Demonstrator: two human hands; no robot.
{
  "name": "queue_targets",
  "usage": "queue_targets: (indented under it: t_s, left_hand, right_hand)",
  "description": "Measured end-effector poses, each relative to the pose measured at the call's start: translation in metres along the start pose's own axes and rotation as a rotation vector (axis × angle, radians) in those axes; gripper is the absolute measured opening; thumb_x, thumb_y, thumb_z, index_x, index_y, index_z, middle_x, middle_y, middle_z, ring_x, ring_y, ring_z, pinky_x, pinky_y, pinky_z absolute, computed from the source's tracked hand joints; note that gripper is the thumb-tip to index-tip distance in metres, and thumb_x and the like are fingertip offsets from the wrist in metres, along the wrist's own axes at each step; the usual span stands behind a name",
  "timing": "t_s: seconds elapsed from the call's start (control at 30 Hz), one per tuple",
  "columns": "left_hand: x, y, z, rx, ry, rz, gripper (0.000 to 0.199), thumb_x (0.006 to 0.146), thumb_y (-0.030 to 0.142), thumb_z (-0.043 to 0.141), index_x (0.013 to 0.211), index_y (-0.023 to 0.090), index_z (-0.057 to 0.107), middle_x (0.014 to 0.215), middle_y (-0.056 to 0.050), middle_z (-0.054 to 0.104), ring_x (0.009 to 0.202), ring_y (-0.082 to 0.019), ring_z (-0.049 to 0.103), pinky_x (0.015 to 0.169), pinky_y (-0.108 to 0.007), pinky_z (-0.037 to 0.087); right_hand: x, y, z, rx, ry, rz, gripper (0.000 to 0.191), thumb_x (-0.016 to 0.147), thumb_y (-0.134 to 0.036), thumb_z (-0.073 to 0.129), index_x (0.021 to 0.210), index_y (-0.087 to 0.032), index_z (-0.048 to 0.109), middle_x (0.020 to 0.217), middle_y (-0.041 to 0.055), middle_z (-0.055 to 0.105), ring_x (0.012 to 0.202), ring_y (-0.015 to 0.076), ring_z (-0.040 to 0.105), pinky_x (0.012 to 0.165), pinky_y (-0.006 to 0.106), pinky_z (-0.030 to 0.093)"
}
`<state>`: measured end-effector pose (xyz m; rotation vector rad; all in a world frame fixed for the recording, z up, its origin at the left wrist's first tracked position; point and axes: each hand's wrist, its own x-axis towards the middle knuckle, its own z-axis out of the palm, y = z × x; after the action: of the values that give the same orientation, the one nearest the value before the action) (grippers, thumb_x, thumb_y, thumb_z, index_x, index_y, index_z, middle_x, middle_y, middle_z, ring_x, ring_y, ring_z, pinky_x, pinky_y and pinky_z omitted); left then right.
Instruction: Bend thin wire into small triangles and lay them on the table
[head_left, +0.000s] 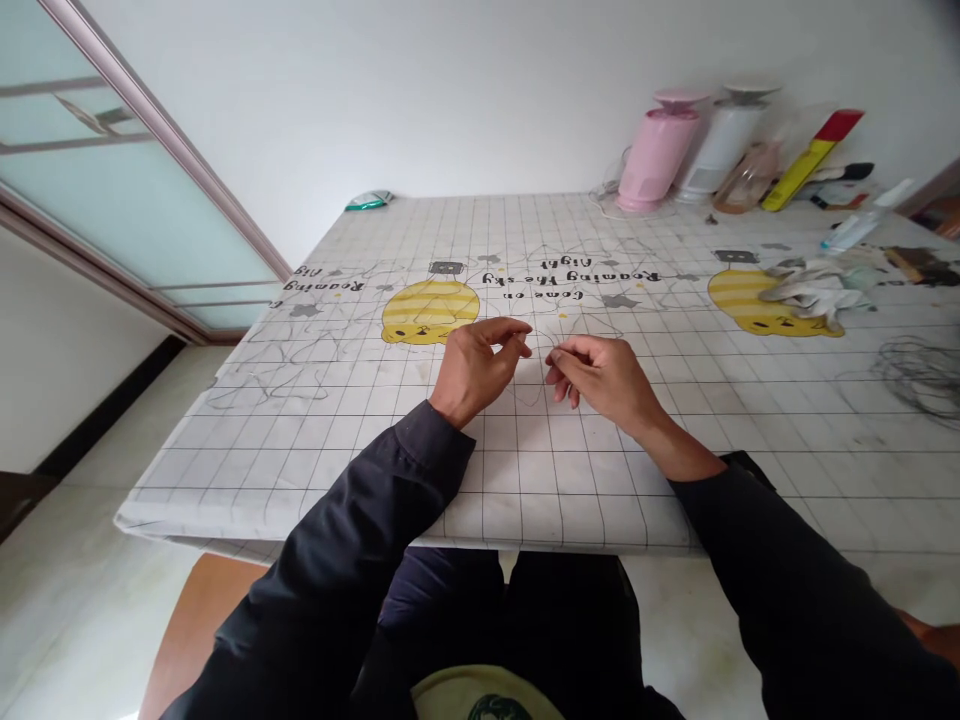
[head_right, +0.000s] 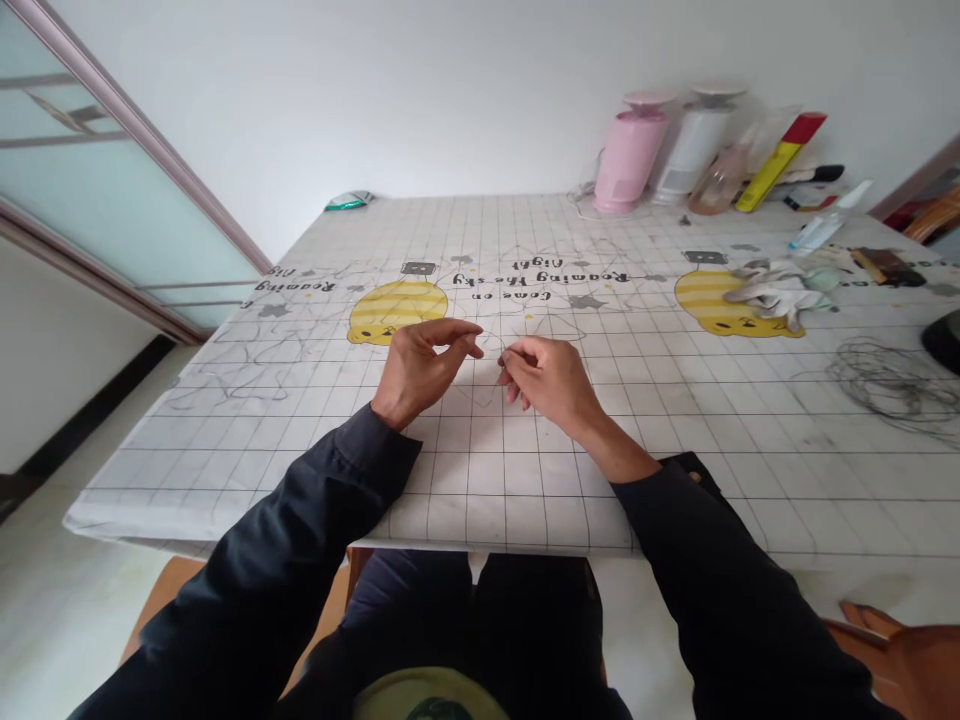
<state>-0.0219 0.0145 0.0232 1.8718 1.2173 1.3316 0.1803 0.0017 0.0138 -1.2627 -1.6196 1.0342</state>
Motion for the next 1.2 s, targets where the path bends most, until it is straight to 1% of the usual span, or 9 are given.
queue_targets:
  t_s: [0.1,0.2,0.33,0.5,0.77,0.9,1.0,1.13,1.2]
  left_hand:
    - [-0.001,0.0,0.001,0.022,-0.05,-0.015,0.026,0.097,0.009,0.065,0.106,0.02,0.086,0.083,-0.002,0.085,0.091,-0.022,0.081,0.096,-0.04,0.062]
    - [-0.002,0.0,0.001,0.063,-0.079,0.011,0.028,0.095,0.007,0.063,0.106,0.02,0.087,0.082,-0.002,0.084,0.09,-0.022,0.08,0.092,-0.04,0.062]
    - [-0.003,-0.004,0.002,0.158,-0.076,0.135,0.032,0.093,0.005,0.063,0.104,0.022,0.088,0.081,-0.002,0.084,0.089,-0.022,0.077,0.089,-0.039,0.061]
    - [-0.004,-0.009,0.004,0.213,-0.119,0.277,0.033,0.091,0.004,0.064,0.099,0.023,0.088,0.084,-0.003,0.084,0.088,-0.023,0.074,0.09,-0.042,0.061]
    - [-0.006,-0.008,0.005,0.213,-0.219,0.307,0.032,0.089,0.002,0.062,0.089,0.023,0.087,0.089,-0.005,0.083,0.094,-0.025,0.076,0.096,-0.046,0.062]
    - [-0.003,-0.009,0.001,0.212,-0.24,0.336,0.034,0.091,0.002,0.06,0.091,0.023,0.086,0.085,-0.005,0.083,0.092,-0.025,0.076,0.095,-0.046,0.062]
    - [0.001,-0.011,-0.005,0.198,-0.299,0.35,0.036,0.094,0.001,0.057,0.099,0.023,0.086,0.085,-0.003,0.083,0.095,-0.024,0.078,0.106,-0.05,0.061]
    - [0.007,-0.016,-0.016,0.14,-0.372,0.307,0.043,0.094,0.0,0.055,0.11,0.025,0.086,0.082,0.002,0.083,0.093,-0.02,0.082,0.129,-0.059,0.046]
    - [0.011,-0.019,-0.023,0.076,-0.388,0.25,0.042,0.095,0.003,0.056,0.11,0.027,0.087,0.08,0.003,0.083,0.096,-0.021,0.084,0.129,-0.057,0.047]
  right_hand:
    - [0.0,-0.001,0.001,-0.032,0.032,0.019,0.023,0.099,-0.029,0.066,0.079,-0.019,0.072,0.075,0.0057,0.078,0.053,0.0155,0.07,0.042,0.024,0.052]
    - [0.0,-0.001,0.002,-0.091,0.091,0.053,0.021,0.097,-0.025,0.065,0.077,-0.02,0.07,0.071,0.0032,0.075,0.05,0.0147,0.067,0.041,0.024,0.048]
    - [0.002,0.003,0.005,-0.211,0.16,0.063,0.023,0.096,-0.022,0.061,0.074,-0.022,0.065,0.063,0.0,0.068,0.047,0.0132,0.06,0.044,0.026,0.042]
    - [0.007,0.012,0.009,-0.387,0.283,-0.029,0.03,0.095,-0.023,0.061,0.065,-0.024,0.055,0.055,-0.0008,0.057,0.051,0.0142,0.05,0.052,0.03,0.037]
    - [0.008,0.015,0.013,-0.329,0.328,-0.019,0.027,0.089,-0.023,0.06,0.063,-0.025,0.053,0.053,-0.0017,0.053,0.052,0.0157,0.047,0.054,0.032,0.036]
    - [0.008,0.009,0.011,-0.278,0.301,0.039,0.023,0.088,-0.023,0.061,0.065,-0.024,0.058,0.054,-0.0016,0.054,0.052,0.0163,0.048,0.053,0.033,0.036]
    - [0.006,0.006,0.009,-0.226,0.283,0.097,0.019,0.087,-0.023,0.061,0.068,-0.024,0.061,0.051,-0.0025,0.052,0.05,0.0163,0.047,0.051,0.032,0.035]
    - [0.003,0.004,0.009,-0.179,0.246,0.086,0.02,0.085,-0.022,0.061,0.066,-0.024,0.057,0.051,-0.0025,0.052,0.048,0.0146,0.043,0.05,0.031,0.032]
    - [0.001,0.002,0.01,-0.167,0.22,0.06,0.02,0.085,-0.022,0.061,0.066,-0.025,0.055,0.051,-0.0027,0.051,0.048,0.0139,0.042,0.049,0.03,0.032]
